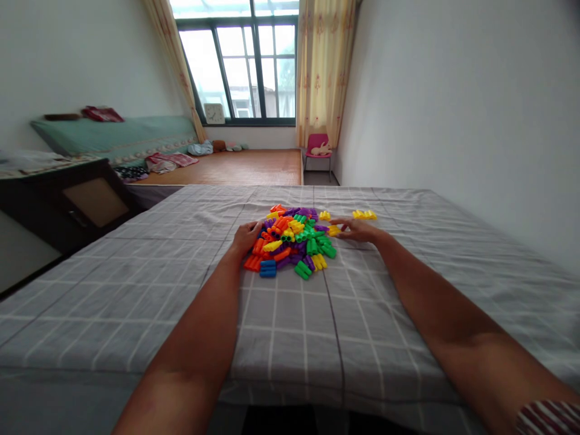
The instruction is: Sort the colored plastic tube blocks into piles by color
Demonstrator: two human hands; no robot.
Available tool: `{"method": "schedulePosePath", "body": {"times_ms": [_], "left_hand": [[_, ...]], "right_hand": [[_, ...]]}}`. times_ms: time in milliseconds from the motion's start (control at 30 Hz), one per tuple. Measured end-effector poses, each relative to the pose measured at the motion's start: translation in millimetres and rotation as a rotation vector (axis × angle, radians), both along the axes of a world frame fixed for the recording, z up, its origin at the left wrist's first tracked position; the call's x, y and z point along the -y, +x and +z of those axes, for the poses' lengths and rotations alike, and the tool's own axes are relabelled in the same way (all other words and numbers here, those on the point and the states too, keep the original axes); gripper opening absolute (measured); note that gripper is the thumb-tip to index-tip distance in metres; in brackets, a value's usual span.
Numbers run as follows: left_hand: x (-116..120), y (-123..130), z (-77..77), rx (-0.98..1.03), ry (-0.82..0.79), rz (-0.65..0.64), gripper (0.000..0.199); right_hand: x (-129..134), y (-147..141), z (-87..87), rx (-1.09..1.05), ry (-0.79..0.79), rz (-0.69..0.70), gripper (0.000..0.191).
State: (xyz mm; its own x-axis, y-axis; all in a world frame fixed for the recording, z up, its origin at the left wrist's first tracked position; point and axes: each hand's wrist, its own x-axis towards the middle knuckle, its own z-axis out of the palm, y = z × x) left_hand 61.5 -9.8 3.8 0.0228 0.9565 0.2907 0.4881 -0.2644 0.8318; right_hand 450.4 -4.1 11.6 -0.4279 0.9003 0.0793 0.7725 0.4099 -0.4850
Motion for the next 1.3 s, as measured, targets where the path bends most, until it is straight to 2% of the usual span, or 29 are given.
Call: {"method": "schedulePosePath", "body": {"times_ms": [33, 100, 267, 333, 433, 500, 633, 767, 900, 1067, 1133, 1233, 1300], "left_hand": [[-1, 0, -0.2, -0.007, 0.004, 0.004, 0.046], [-2, -1, -1.0, -0.023, 0.012, 0.006, 0.046], [-4, -2, -2.9, -0.030, 0.011, -0.002, 0.049], [-3, -1, -3.1, -0.027, 0.013, -0.003, 0.049], [-3, -1, -2.6, -0.021, 0.015, 0.004, 0.049], [-3, -1, -1.8, -0.026, 0.017, 0.011, 0.048], [-3, -1, -0.6, -0.035, 0.018, 0.017, 0.047], [-3, -1, -0.6, -0.030, 0.015, 0.015, 0.047], [-3, -1, -0.5, -0.035, 0.018, 0.009, 0.049], [-2, -1, 0.3, -0.048, 0.023, 0.012, 0.048], [-2, -1, 0.1, -0.049, 0.021, 0.009, 0.047], [-3, -2, -1.1, -0.066, 0.014, 0.001, 0.047], [-4, -3, -2.0, -0.082, 0.015, -0.008, 0.046]], "right_hand": [[-1, 1, 1.4, 0.020, -0.005, -0.010, 0.051], [-3, 9, 7.8, 0.089, 0.009, -0.119, 0.044], [-3, 40, 21.4, 0.388, 0.090, -0.600, 0.063], [0, 45, 18.2, 0.448, 0.082, -0.685, 0.069], [3, 49, 9.9, 0.434, 0.085, -0.731, 0.069], [1, 56, 6.0, 0.383, 0.059, -0.715, 0.064], [-6, 76, -0.4, 0.251, 0.037, -0.579, 0.042], [-8, 80, -9.2, 0.231, 0.131, -0.618, 0.026], [-5, 70, -11.8, 0.275, 0.175, -0.680, 0.027], [-2, 57, 0.0, 0.301, 0.159, -0.700, 0.035], [-4, 45, 5.2, 0.262, 0.243, -0.625, 0.035], [-8, 13, 5.9, 0.205, 0.407, -0.331, 0.036], [-9, -10, 1.4, 0.241, 0.454, -0.171, 0.040]]}}
